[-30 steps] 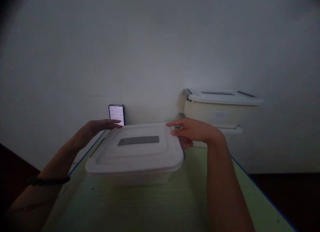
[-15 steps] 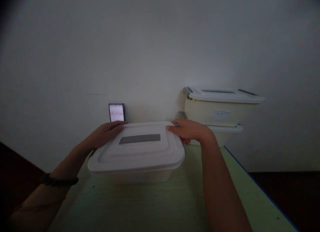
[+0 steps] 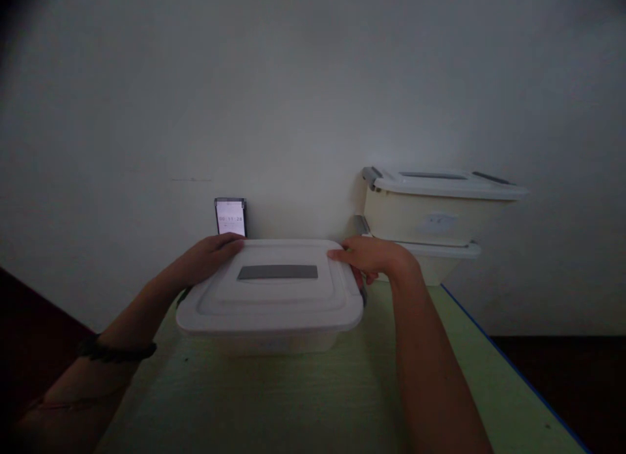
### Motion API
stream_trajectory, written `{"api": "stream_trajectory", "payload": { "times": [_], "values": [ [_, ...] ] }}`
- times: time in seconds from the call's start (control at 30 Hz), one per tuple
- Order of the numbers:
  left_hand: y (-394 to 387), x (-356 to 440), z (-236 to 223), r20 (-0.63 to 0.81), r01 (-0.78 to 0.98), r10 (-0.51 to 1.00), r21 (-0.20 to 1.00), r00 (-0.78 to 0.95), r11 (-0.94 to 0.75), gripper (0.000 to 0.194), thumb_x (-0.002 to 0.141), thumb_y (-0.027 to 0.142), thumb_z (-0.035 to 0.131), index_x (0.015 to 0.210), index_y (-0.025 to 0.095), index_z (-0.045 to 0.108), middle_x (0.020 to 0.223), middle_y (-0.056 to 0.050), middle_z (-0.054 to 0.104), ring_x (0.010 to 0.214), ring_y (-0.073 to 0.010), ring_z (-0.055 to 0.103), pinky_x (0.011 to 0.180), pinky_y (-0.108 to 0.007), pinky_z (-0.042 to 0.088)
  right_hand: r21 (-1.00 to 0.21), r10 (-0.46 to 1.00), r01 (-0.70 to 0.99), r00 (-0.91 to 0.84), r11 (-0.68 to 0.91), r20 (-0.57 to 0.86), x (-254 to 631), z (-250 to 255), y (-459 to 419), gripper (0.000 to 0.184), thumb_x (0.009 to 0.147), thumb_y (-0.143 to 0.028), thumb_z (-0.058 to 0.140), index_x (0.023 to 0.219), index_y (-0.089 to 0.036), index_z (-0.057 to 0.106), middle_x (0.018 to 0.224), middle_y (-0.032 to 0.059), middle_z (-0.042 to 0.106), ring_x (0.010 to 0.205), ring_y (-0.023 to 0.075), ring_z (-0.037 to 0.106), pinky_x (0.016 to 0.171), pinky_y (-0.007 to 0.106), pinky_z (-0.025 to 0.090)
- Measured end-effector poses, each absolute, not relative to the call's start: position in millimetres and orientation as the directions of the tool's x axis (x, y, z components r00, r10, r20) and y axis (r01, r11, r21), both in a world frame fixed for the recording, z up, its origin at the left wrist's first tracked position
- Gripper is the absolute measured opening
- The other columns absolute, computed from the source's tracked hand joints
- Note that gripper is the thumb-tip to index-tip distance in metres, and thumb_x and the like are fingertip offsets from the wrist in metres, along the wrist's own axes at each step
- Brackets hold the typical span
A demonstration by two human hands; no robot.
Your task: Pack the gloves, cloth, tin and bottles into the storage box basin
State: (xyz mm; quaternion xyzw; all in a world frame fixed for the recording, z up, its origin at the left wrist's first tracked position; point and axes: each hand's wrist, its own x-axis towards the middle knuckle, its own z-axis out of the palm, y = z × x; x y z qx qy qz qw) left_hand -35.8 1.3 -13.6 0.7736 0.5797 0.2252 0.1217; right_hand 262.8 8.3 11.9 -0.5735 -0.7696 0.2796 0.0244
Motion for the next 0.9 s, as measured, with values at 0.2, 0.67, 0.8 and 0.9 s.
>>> {"api": "stream_trajectory", "payload": {
  "times": [0.2, 0.67, 0.8, 0.9],
  "values": [
    [-11.2, -31.0, -4.3, 0.28, 0.914, 0.931, 0.263, 0.234, -0.309, 0.049, 0.084, 0.038, 0.029, 0.11, 0.007, 0.056, 0.116, -0.019, 0.056, 0.11, -0.0303, 0.049, 0.094, -0.044, 0.035, -0.198, 0.981, 0.973, -0.148, 0.121, -0.127, 254.2, 20.5, -2.6, 0.049, 0.077, -0.06, 0.042, 0.08, -0.016, 0.062, 0.062, 0.0105, 0.063, 0.054, 0.0197, 0.059, 0.051, 0.03, 0.043],
    [-19.0, 7.8, -17.4, 0.167, 0.89, 0.905, 0.183, 0.391, -0.418, 0.06, 0.086, 0.054, 0.025, 0.133, 0.017, 0.038, 0.143, -0.014, 0.029, 0.132, -0.0315, 0.022, 0.105, -0.052, 0.014, -0.148, 0.871, 0.861, -0.463, 0.486, 0.163, 214.9, -16.6, 13.7, 0.059, 0.089, -0.048, 0.024, 0.134, -0.011, 0.037, 0.137, 0.0124, 0.04, 0.128, 0.0232, 0.032, 0.105, 0.036, 0.024],
    [-20.3, 8.3, -13.7, 0.244, 0.851, 0.871, 0.219, 0.425, -0.477, 0.057, 0.087, 0.052, 0.026, 0.127, 0.016, 0.045, 0.137, -0.013, 0.04, 0.128, -0.0308, 0.032, 0.104, -0.05, 0.019, -0.128, 0.884, 0.884, -0.42, 0.45, 0.206, 216.9, -11.2, 12.5, 0.056, 0.09, -0.043, 0.025, 0.131, -0.009, 0.041, 0.135, 0.0131, 0.043, 0.127, 0.022, 0.035, 0.104, 0.035, 0.026],
    [-26.9, 6.1, -7.0, 0.362, 0.843, 0.863, 0.276, 0.354, -0.462, 0.052, 0.089, 0.047, 0.023, 0.118, 0.015, 0.054, 0.123, -0.011, 0.056, 0.117, -0.0256, 0.047, 0.104, -0.045, 0.024, -0.108, 0.895, 0.908, -0.369, 0.405, 0.251, 214.8, -7.4, 2.9, 0.055, 0.088, -0.045, 0.029, 0.122, -0.009, 0.052, 0.134, 0.0176, 0.042, 0.127, 0.0285, 0.034, 0.105, 0.043, 0.022]
  ]
}}
